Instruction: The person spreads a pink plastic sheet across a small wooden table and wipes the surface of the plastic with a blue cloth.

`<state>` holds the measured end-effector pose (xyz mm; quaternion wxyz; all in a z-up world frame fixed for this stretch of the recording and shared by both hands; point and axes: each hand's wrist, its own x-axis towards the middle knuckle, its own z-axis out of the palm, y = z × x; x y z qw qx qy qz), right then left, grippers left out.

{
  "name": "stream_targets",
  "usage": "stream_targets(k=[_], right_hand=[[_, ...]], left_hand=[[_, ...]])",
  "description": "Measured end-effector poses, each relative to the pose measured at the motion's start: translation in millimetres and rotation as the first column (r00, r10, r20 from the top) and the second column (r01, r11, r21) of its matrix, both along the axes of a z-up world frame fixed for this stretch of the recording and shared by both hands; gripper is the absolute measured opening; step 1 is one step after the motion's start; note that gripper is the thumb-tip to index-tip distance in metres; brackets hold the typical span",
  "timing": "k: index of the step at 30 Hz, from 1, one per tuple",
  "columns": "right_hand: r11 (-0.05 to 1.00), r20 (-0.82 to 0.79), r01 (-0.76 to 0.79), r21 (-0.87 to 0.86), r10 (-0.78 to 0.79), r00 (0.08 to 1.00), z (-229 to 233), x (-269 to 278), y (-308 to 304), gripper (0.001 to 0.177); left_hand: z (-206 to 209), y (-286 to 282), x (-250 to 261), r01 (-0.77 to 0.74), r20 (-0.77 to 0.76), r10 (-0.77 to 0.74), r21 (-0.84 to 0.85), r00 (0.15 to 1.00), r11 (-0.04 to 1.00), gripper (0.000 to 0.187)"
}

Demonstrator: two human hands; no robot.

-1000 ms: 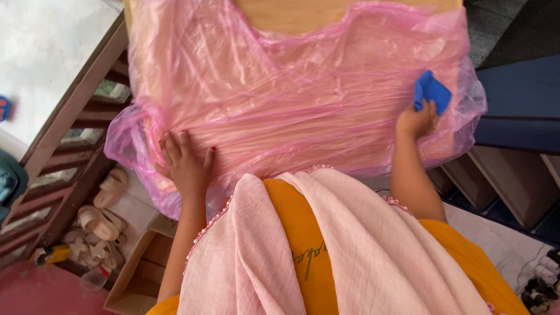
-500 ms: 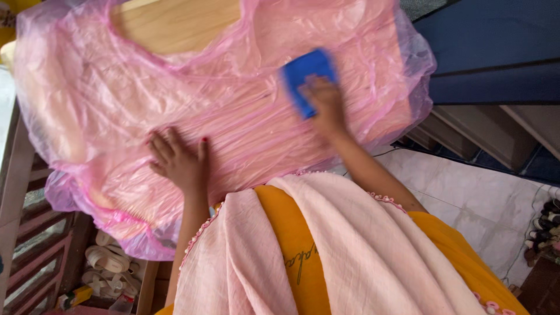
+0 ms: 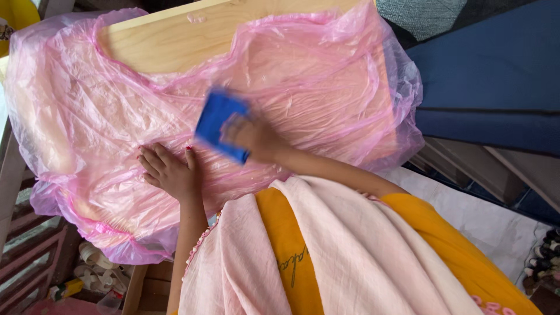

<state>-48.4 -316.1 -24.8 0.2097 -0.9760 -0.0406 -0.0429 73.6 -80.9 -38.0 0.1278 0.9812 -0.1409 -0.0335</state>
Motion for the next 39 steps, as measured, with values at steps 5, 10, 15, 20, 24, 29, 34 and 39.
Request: stream_targets(k=[5,10,15,20,24,29,34,39], right_hand=[[0.996,0.145,-0.071,-0.046,0.077,0.986,-3,35,-5,0.045],[0.907,0.238,0.408,0.101,-0.42,0.876,-15,6,-174,0.051],[0.416,0.094,0.899,-0.134,-0.898,0.429,-29,-91,-286,0.065],[0.182,0.139,0.887,0.424,-0.981,0.134,-32,-60,-287,0.052],[0.779,0.477,0.556,0.291,-0.622,0.621,-16,33,-154,0.062],[0.993,0.08,-0.083,-0.089,0.09,0.993,-6,73,-7,0.046],[0.964,0.029,0.262,-0.039,-0.261,0.965,-44,80,-113,0.067],[0.5,0.082,0.836,-0.226,-0.845,0.528,-35,-24,-276,0.069]], left_hand=[[5,-7,0,-0.002,0.039,0.003,-0.027,0.999,1.0,0.084],[9,-7,0,0.003,0.048,-0.002,-0.019,0.999,1.0,0.08],[7,-5,-1,0.0,0.047,0.002,-0.03,0.999,1.0,0.081],[7,-4,-2,0.011,0.064,-0.009,-0.032,0.998,0.999,0.081],[7,-6,-1,0.001,0.039,0.001,-0.039,0.999,0.999,0.081],[10,-7,-4,0.008,0.03,-0.007,-0.033,1.0,0.999,0.081],[7,-6,-4,-0.009,0.028,0.01,-0.032,1.0,0.999,0.079],[8,-6,-2,-0.014,0.027,0.015,-0.046,1.0,0.999,0.078]])
